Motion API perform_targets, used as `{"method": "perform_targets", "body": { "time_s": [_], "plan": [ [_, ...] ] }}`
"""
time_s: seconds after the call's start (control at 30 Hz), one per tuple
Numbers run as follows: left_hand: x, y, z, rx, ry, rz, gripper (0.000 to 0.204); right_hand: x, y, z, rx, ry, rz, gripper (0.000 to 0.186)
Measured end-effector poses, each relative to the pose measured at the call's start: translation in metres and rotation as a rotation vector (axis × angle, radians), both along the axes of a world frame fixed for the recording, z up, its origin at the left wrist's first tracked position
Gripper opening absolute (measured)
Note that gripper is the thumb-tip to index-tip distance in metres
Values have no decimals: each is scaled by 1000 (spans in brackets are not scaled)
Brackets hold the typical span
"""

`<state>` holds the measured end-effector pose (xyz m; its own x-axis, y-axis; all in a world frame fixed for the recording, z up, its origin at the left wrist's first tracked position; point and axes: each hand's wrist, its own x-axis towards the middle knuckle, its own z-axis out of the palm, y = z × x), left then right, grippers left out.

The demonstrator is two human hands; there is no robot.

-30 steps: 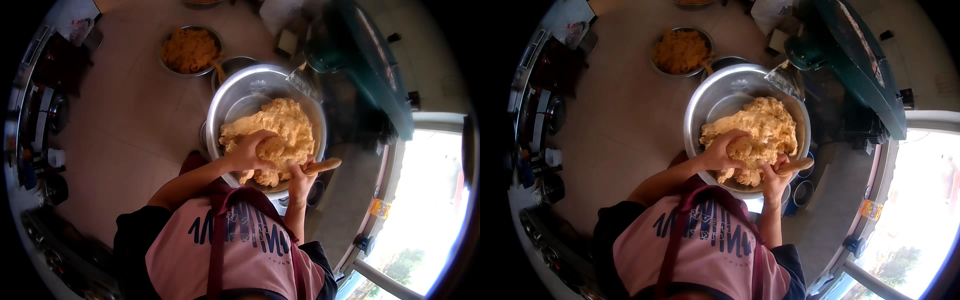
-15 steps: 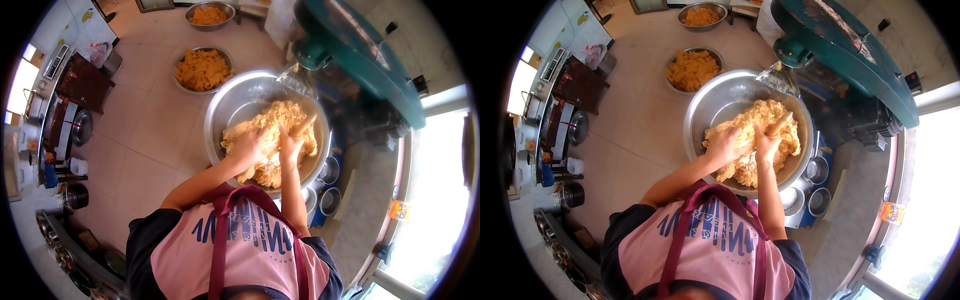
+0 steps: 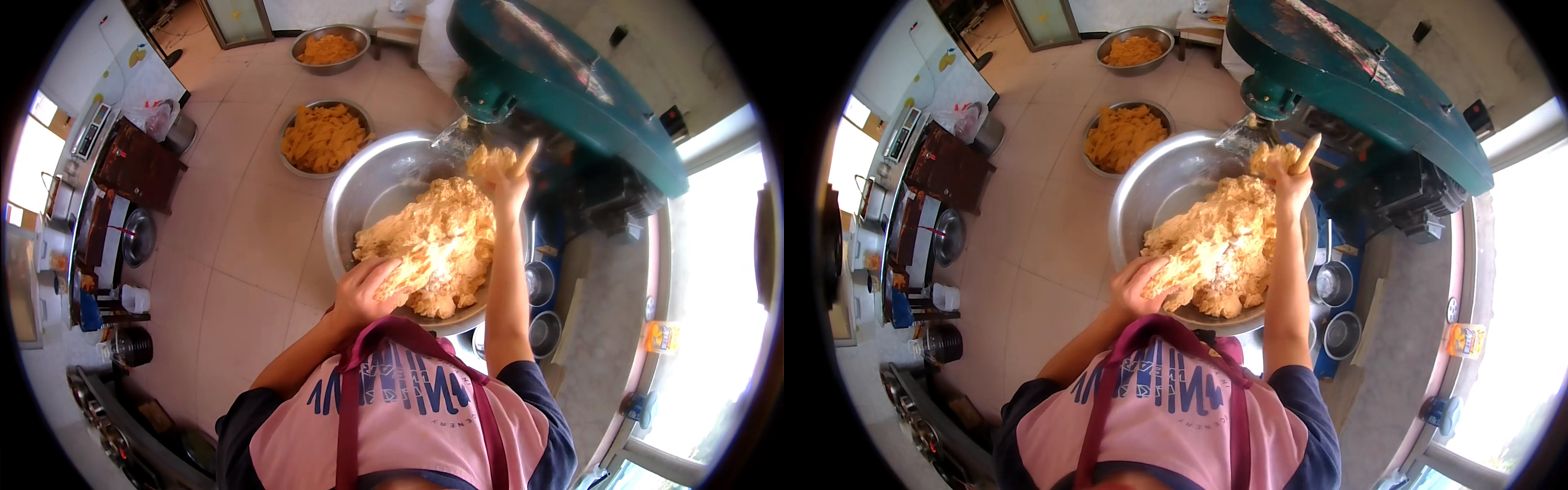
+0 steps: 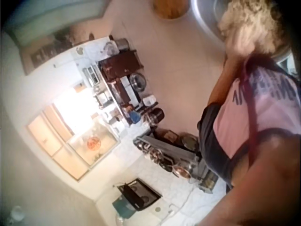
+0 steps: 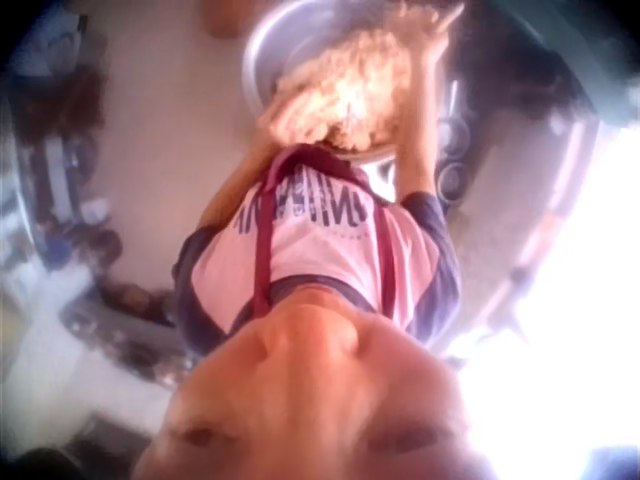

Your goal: The person feeds a large mass of dough into a green electric noodle-making machine. They use both hands to push the dough into the machine's hopper while the machine extrudes flat noodles into a metal bowl. The person occasionally adjusts the dough and collects the finished noodles.

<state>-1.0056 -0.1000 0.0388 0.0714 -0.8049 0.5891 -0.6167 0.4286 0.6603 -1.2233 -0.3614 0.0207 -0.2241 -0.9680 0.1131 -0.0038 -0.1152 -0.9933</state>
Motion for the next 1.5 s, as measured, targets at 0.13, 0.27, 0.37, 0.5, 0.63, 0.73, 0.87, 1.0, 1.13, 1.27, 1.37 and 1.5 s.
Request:
{"method": "perform_targets", "body": {
  "time_s": [0.13, 0.27, 0.37, 0.5, 0.63, 0.73, 0.87, 1.0, 1.13, 1.27, 1.37, 1.5],
  "plan": [
    [-7, -8, -23, 290, -171, -7, 66, 7, -40, 41, 54, -185, 162, 40],
    [-6, -14, -59, 626, -515, -201, 75, 12, -89, 25, 221, 864, 238, 59],
    [9, -12, -57, 612, -458, -121, 55, -3, -73, 28, 154, 738, 235, 55],
    [32, -17, -51, 364, -121, 14, 21, -5, -61, 22, -109, 1195, 115, 39],
    [41, -30, -44, 440, 1, 10, 14, 16, -64, 14, -110, 1325, 115, 20],
    [42, -35, -54, 439, 56, 35, 11, 30, -80, 1, -74, 1456, 111, 17],
    [47, -31, -67, 369, -75, 91, 9, 41, -84, -15, -3, 1558, 165, 18],
    [43, -29, -95, 388, -79, 123, 8, 36, -92, -14, 77, 1541, 137, 20],
    [42, -32, -95, 335, -138, 69, 6, 43, -116, -26, 89, 1361, 67, 22],
    [44, -27, -110, 290, -155, 41, 5, 24, -105, -23, 19, 1206, 54, 22],
    [46, -22, -108, 389, -197, 81, 6, 39, -56, 23, -33, 1311, 85, 29],
    [41, -24, -104, 364, -225, 61, 7, 42, -69, -6, 30, 1458, 165, 17]
  ]
}}
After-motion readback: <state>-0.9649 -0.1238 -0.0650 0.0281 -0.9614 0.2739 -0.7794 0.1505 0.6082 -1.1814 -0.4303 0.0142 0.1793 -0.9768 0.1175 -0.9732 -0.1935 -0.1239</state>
